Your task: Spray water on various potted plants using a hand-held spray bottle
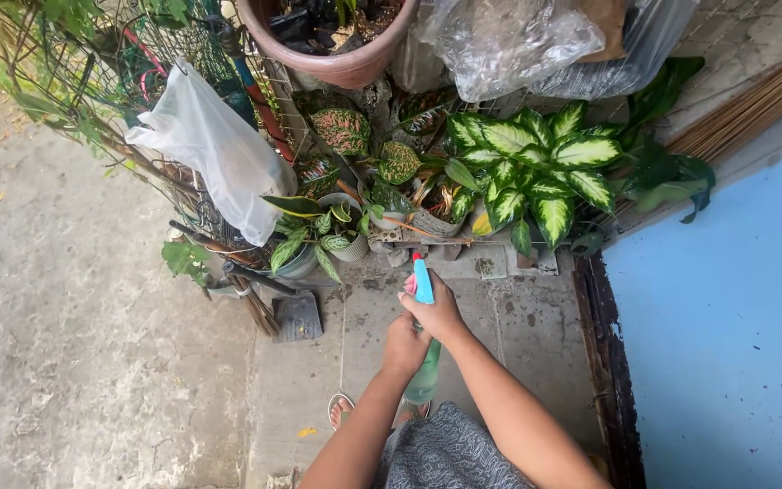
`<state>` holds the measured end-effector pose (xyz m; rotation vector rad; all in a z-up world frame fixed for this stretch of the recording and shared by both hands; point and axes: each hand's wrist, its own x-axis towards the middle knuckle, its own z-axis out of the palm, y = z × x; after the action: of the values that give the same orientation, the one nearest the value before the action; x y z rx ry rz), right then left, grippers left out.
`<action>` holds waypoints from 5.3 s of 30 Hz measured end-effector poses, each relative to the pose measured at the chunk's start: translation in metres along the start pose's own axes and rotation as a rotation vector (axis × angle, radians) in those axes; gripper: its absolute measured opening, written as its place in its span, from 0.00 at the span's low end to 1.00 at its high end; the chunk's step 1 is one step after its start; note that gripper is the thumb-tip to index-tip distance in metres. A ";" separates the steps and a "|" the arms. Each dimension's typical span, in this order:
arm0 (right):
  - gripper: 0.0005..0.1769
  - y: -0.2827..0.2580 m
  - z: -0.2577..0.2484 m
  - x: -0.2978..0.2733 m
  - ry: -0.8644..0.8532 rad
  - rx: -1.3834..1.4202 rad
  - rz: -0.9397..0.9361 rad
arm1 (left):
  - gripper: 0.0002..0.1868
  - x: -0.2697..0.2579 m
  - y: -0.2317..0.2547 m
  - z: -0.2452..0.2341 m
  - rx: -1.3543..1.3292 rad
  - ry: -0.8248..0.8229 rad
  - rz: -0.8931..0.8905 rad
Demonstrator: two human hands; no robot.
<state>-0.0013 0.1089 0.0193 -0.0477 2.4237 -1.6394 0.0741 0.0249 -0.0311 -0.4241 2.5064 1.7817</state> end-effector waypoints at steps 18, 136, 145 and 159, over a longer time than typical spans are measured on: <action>0.15 0.008 -0.030 -0.007 0.088 -0.086 -0.067 | 0.17 -0.011 0.030 0.021 -0.007 -0.046 0.003; 0.15 0.091 -0.123 -0.060 0.803 0.028 0.477 | 0.21 0.013 0.058 0.126 0.529 -0.803 0.148; 0.16 0.093 -0.123 -0.060 0.807 -0.003 0.444 | 0.22 0.011 0.060 0.126 0.536 -0.812 0.131; 0.19 0.066 -0.123 -0.059 0.783 0.036 0.390 | 0.19 0.023 0.039 0.126 0.528 -0.791 0.128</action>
<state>0.0386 0.2552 0.0119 1.1966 2.6367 -1.7067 0.0265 0.1499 -0.0424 0.3977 2.2655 0.9374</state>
